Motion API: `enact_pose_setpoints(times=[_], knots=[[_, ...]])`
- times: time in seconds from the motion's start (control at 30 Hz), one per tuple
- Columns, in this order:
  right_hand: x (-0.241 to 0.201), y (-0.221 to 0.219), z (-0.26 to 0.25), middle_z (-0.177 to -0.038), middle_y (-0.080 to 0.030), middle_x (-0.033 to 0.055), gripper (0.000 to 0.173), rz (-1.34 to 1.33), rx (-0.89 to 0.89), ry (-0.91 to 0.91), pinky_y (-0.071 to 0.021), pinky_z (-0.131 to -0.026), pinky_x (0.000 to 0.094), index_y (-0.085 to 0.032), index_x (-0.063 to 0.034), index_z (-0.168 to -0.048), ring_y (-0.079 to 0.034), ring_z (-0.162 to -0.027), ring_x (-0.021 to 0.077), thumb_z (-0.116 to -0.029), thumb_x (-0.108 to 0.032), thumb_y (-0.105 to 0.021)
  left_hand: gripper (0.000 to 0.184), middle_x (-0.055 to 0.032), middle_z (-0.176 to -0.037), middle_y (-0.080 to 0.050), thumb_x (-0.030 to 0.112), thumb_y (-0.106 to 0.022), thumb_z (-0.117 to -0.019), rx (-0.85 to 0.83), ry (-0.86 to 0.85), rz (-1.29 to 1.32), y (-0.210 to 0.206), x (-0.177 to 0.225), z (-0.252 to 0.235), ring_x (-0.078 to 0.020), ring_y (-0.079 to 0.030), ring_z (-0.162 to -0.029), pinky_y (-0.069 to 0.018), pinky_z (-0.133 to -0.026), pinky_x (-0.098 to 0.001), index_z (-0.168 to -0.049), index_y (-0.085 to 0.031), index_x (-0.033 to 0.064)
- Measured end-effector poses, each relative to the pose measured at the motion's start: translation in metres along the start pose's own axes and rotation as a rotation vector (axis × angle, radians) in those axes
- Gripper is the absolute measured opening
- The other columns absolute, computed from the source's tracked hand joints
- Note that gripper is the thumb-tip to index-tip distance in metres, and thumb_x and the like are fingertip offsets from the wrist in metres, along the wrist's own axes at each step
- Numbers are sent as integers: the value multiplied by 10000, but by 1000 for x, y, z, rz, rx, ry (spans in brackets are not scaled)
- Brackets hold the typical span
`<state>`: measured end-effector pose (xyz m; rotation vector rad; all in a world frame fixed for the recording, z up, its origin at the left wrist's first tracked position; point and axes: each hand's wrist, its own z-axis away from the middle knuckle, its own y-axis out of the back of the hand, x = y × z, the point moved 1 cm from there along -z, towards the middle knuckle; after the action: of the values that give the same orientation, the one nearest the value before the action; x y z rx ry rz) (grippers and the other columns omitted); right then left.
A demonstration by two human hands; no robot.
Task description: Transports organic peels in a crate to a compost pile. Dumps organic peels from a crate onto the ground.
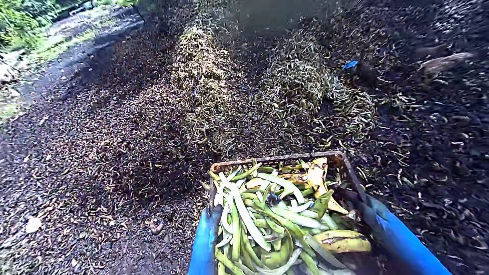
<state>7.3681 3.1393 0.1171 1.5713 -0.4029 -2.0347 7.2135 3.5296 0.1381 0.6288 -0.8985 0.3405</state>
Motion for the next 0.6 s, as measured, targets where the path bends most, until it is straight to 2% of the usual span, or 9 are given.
enact_pose_setpoints(times=[0.07,0.13,0.2,0.27,0.33,0.4,0.43,0.5,0.6], knots=[[-26,-5,-49,-1171,-655,121,569,-38,54,-19,-546,-842,447,-534,-92,-1421,-648,-978,194,-1048,-489,-368,509,-181,-1199,-652,380,-552,-1029,-23,-34,15,-19,44,-63,-226,-645,-1056,-538,-921,-440,-1402,-527,33],[-41,-14,-108,-1221,-648,142,569,-54,80,-35,-536,-896,448,-513,-69,-1447,-643,-1033,210,-1044,-449,-381,515,-177,-1247,-646,385,-559,-1024,-47,-68,27,-42,79,-129,-225,-636,-1107,-529,-955,-445,-1412,-532,46],[-55,-22,-179,-1235,-636,195,544,-35,81,-67,-515,-912,507,-492,-33,-1457,-636,-1052,276,-1056,-385,-387,525,-170,-1252,-649,404,-578,-1017,-53,-58,7,-69,111,-197,-231,-643,-1110,-530,-958,-454,-1413,-533,61],[-71,-21,-273,-1283,-626,204,567,-6,41,-57,-505,-955,543,-483,-47,-1475,-636,-1109,302,-1048,-407,-388,549,-202,-1240,-650,398,-584,-1016,-47,-44,1,-95,153,-264,-271,-645,-1106,-521,-965,-493,-1423,-519,36],[-88,-19,-364,-1132,-658,184,550,18,4,-43,-534,-821,571,-538,-75,-1408,-656,-959,314,-1044,-463,-398,571,-187,-1142,-674,426,-591,-998,-26,-30,32,-105,192,-315,-249,-669,-1005,-558,-888,-472,-1402,-528,28],[-138,-17,-431,-1074,-666,160,549,-5,-34,-50,-541,-763,538,-537,-90,-1409,-653,-886,287,-1048,-480,-398,530,-176,-1165,-660,376,-581,-1018,-22,30,90,-106,261,-340,-213,-655,-1011,-551,-898,-424,-1402,-515,17],[-175,-16,-454,-1102,-660,167,547,-12,-49,-54,-531,-796,528,-524,-70,-1426,-647,-913,282,-1053,-447,-389,487,-168,-1201,-632,326,-568,-1036,-6,83,127,-107,305,-340,-186,-613,-1031,-505,-919,-389,-1397,-510,5],[-235,-15,-508,-1152,-663,168,539,23,-71,-23,-528,-859,518,-532,-65,-1431,-650,-982,273,-1053,-422,-387,461,-148,-1223,-629,299,-563,-1030,67,106,174,-109,365,-357,-148,-605,-1050,-497,-929,-346,-1382,-531,1],[-289,-26,-614,-1123,-673,173,525,99,-122,33,-528,-851,567,-563,-89,-1390,-663,-985,305,-1060,-468,-413,575,-180,-1310,-615,403,-559,-1021,136,64,189,-114,376,-437,-227,-615,-1165,-509,-996,-443,-1456,-478,35]])
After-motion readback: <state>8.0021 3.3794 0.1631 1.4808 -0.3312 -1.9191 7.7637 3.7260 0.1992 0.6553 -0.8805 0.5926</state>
